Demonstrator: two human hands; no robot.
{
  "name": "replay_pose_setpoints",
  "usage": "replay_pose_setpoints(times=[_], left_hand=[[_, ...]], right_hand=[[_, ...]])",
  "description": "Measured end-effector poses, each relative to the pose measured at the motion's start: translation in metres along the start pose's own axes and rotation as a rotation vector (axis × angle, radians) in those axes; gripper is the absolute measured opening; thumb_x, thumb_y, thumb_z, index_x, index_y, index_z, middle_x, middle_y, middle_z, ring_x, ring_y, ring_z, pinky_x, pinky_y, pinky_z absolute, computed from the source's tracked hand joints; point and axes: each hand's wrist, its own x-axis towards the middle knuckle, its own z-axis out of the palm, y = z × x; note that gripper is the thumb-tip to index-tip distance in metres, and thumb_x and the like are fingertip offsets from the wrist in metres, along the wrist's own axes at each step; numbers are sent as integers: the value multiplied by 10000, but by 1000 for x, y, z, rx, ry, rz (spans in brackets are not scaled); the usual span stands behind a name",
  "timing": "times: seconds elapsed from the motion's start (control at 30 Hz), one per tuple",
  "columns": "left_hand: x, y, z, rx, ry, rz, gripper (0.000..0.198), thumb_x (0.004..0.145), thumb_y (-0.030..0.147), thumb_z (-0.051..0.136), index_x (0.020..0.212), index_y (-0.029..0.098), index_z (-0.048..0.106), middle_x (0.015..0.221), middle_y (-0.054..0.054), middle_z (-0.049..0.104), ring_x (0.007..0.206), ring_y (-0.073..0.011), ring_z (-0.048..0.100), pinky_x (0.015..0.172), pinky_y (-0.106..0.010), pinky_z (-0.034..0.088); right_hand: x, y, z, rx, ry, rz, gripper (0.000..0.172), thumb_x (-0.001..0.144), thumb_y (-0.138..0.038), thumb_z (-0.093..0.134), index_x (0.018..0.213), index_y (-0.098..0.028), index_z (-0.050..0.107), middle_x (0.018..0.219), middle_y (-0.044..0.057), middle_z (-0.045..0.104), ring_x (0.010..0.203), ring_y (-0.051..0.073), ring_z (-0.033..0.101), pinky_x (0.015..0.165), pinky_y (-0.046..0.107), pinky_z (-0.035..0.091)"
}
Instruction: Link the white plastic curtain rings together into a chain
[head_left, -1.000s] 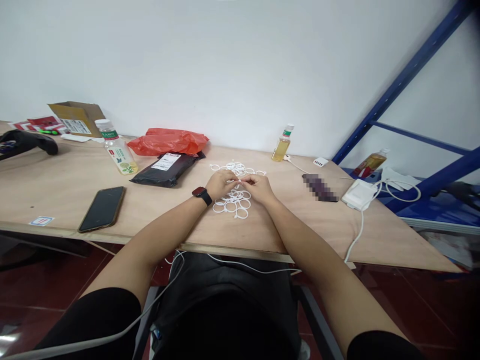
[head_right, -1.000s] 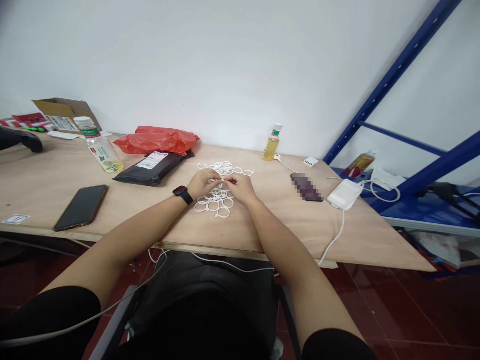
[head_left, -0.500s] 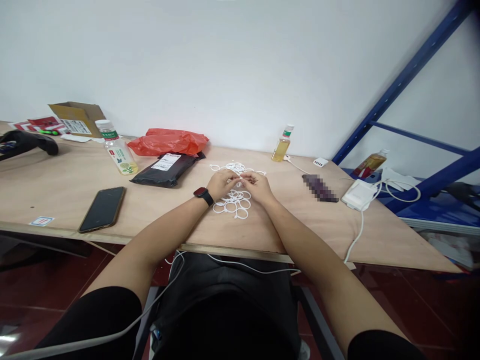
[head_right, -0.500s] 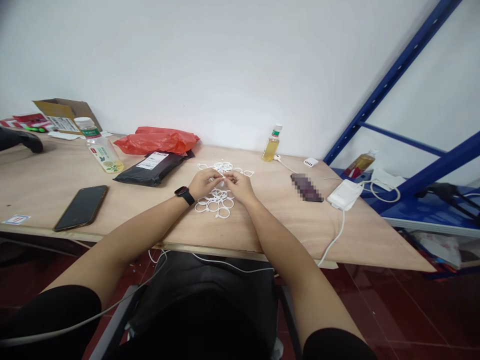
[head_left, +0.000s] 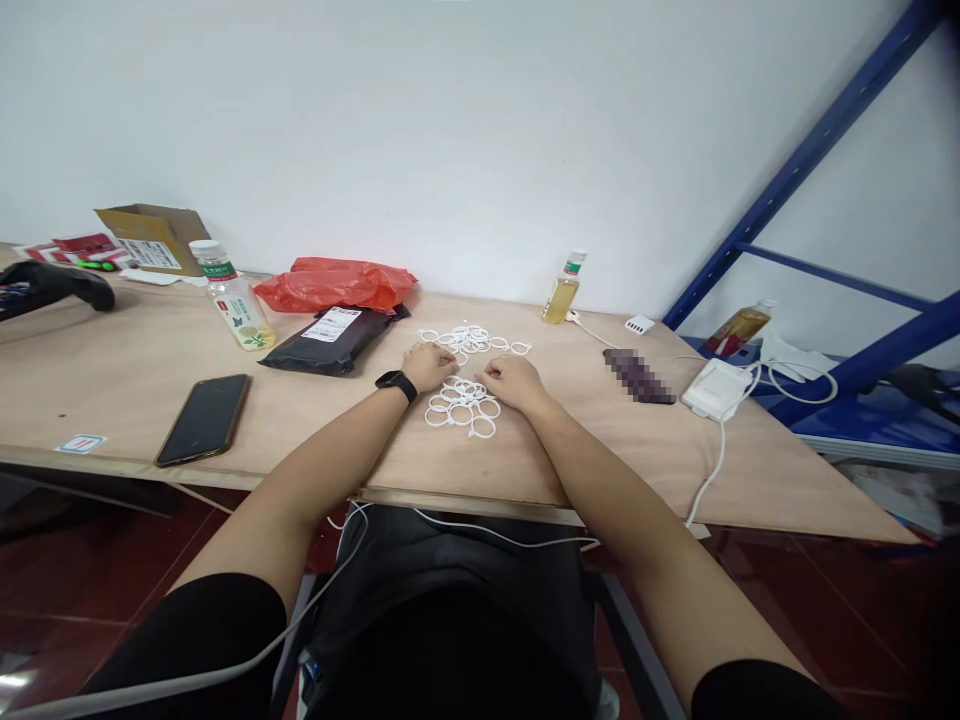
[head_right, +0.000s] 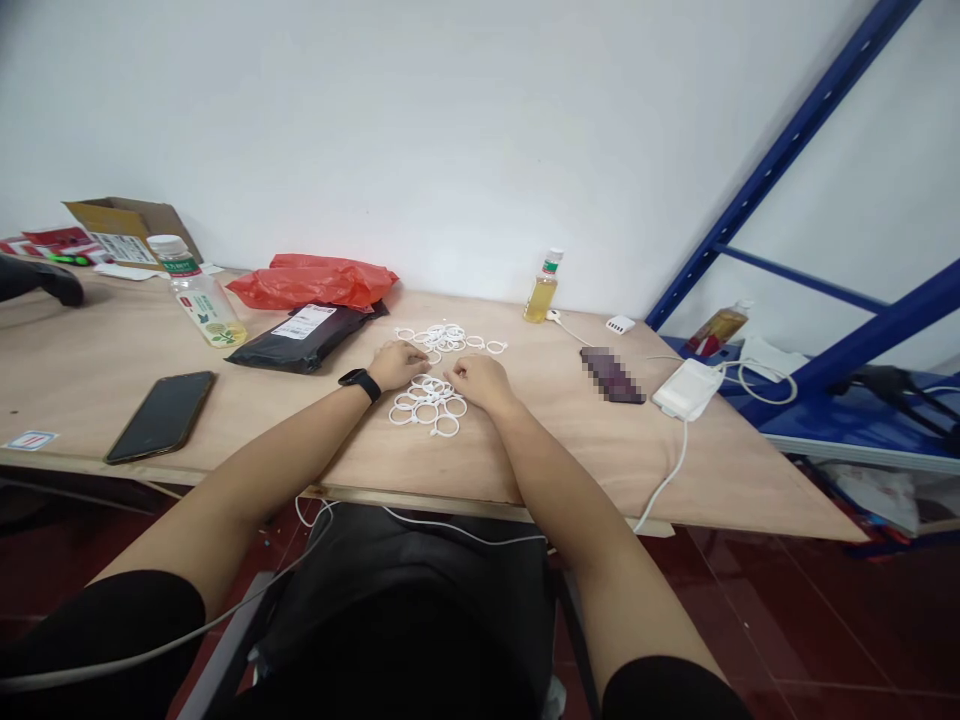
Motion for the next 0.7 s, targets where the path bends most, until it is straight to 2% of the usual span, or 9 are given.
replay_pose_setpoints(times=[0.1, 0.3, 0.43, 0.57, 0.7], left_hand=[[0, 1, -2, 18, -26, 12, 313, 816, 496, 637, 996, 281, 775, 1154, -51, 719, 1115, -304, 590, 923, -409, 421], [-2, 8, -6, 35, -50, 36, 354, 799, 561, 625, 810, 241, 776, 888, -66, 760, 927, -256, 636, 863, -386, 394], [-3, 8, -3, 36, 25, 58, 451, 747, 650, 643, 695, 216, 754, 800, -91, 749, 876, -276, 644, 852, -411, 384], [0, 3, 4, -5, 117, 41, 393, 712, 611, 706, 707, 223, 766, 784, -92, 751, 846, -291, 651, 861, -441, 387], [2, 0, 9, -3, 148, 68, 300, 715, 532, 723, 681, 237, 772, 754, -72, 752, 807, -265, 640, 849, -433, 401]], right_hand=[[0, -1, 1, 6, 42, 65, 263, 866, -424, 604, 751, -220, 723, 837, 36, 738, 766, 172, 623, 637, 265, 390], [2, 8, 6, 144, 100, 115, 190, 858, -376, 614, 819, -232, 732, 819, 7, 741, 758, 156, 634, 650, 258, 406], [3, 10, 7, 195, 148, 96, 186, 853, -368, 617, 811, -233, 736, 798, 5, 741, 725, 157, 636, 647, 268, 420], [4, 9, 8, 227, 171, 74, 170, 844, -351, 627, 791, -233, 737, 792, 7, 742, 724, 164, 641, 647, 275, 436], [4, 9, 9, 252, 174, 75, 166, 838, -346, 632, 788, -230, 739, 784, 5, 743, 707, 161, 641, 649, 275, 448]])
